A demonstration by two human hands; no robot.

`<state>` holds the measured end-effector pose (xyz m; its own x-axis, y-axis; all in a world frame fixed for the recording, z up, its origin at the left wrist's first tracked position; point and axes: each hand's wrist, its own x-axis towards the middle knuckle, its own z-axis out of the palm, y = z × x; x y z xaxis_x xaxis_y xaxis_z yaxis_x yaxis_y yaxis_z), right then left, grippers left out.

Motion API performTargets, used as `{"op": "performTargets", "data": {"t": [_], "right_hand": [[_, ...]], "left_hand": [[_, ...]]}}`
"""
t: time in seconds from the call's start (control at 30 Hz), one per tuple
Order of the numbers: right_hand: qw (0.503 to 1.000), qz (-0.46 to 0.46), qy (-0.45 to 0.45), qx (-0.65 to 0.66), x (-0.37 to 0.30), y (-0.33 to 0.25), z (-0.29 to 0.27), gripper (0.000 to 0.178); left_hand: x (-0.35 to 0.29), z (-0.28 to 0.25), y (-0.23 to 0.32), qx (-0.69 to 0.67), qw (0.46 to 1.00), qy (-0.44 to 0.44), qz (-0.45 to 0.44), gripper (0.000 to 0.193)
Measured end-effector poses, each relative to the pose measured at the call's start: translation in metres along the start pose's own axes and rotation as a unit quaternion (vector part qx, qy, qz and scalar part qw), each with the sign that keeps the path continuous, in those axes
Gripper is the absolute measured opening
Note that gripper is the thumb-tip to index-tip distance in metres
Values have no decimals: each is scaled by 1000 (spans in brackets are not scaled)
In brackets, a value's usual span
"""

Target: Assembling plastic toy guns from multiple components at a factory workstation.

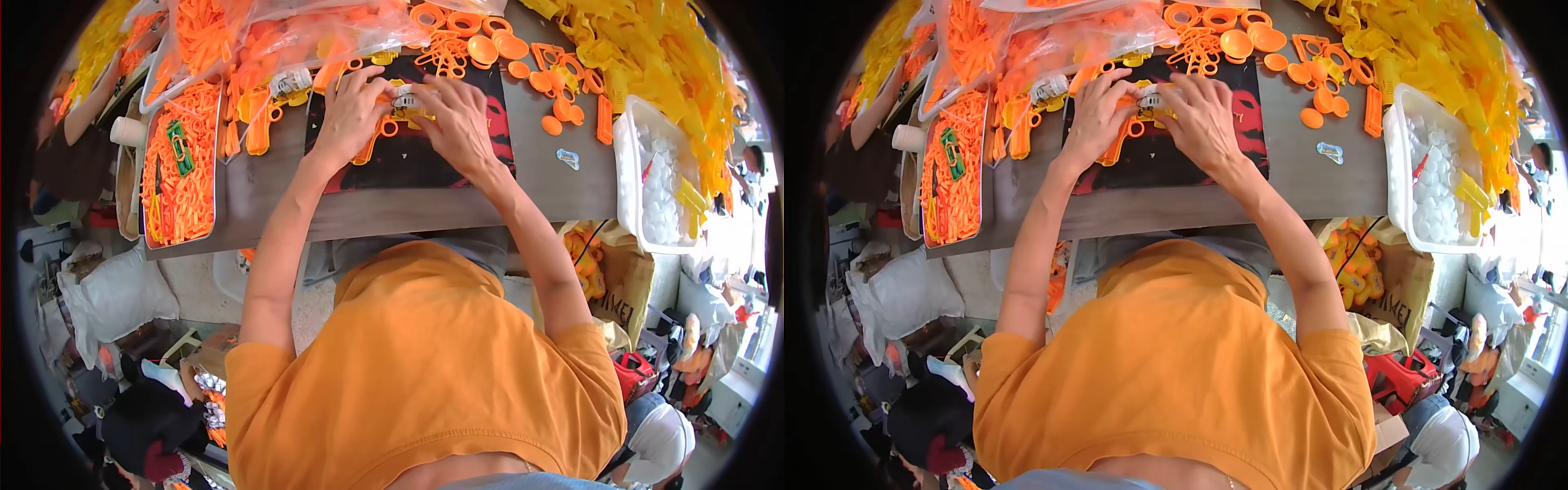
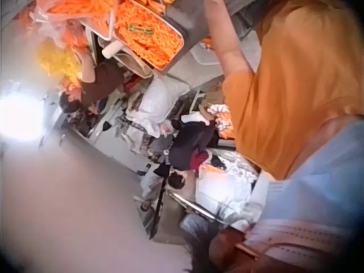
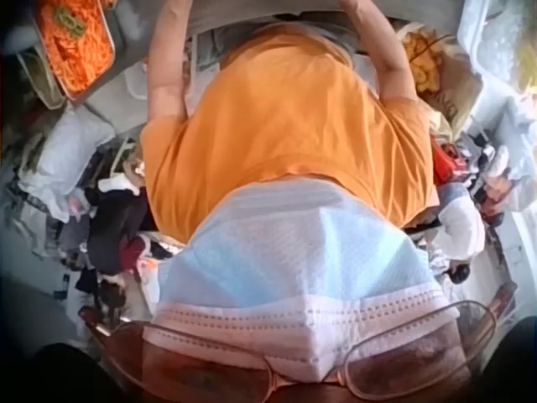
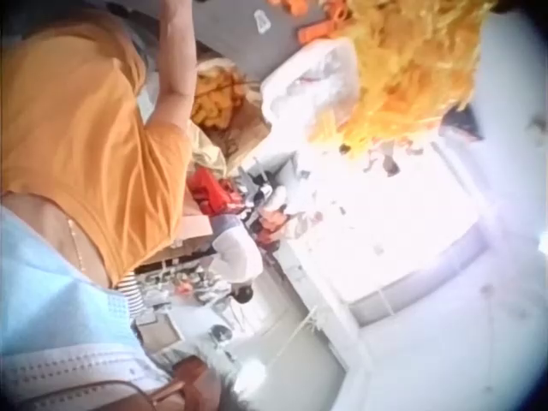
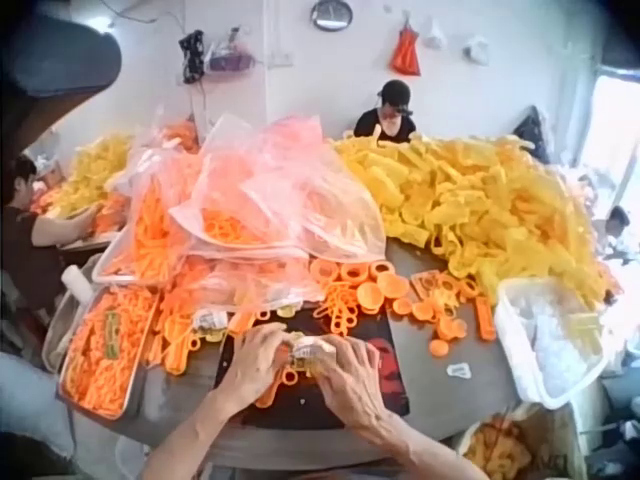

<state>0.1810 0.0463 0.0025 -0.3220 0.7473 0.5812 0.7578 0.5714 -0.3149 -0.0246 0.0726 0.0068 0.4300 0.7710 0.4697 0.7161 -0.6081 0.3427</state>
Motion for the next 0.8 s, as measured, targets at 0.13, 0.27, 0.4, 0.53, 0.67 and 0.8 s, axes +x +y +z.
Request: {"op": "performTargets", "data": {"t": [0.13, 0.27, 0.4, 0.53, 0.67, 0.8], "right_hand": [[1000, -9, -2, -16, -1, 7, 16, 43], [1000, -6, 7, -20, -1, 5, 18, 41], [1000, -1, 2, -16, 1, 6, 19, 42], [1000, 6, -2, -31, -1, 5, 20, 44], [999, 9, -7, -30, -1, 2, 18, 42], [1000, 16, 9, -11, -2, -1, 18, 38]], "left_hand": [[-4, 5, 0, -57, 997, 27, -34, 17], [-11, 6, 8, -99, 992, 52, -58, 13], [-14, 16, 4, -152, 983, 66, -79, 14], [-13, 13, 13, -158, 983, 47, -85, 19], [-12, 8, 16, -81, 996, 6, -35, 20], [-20, 4, 26, 33, 999, -3, 35, 20]]}}
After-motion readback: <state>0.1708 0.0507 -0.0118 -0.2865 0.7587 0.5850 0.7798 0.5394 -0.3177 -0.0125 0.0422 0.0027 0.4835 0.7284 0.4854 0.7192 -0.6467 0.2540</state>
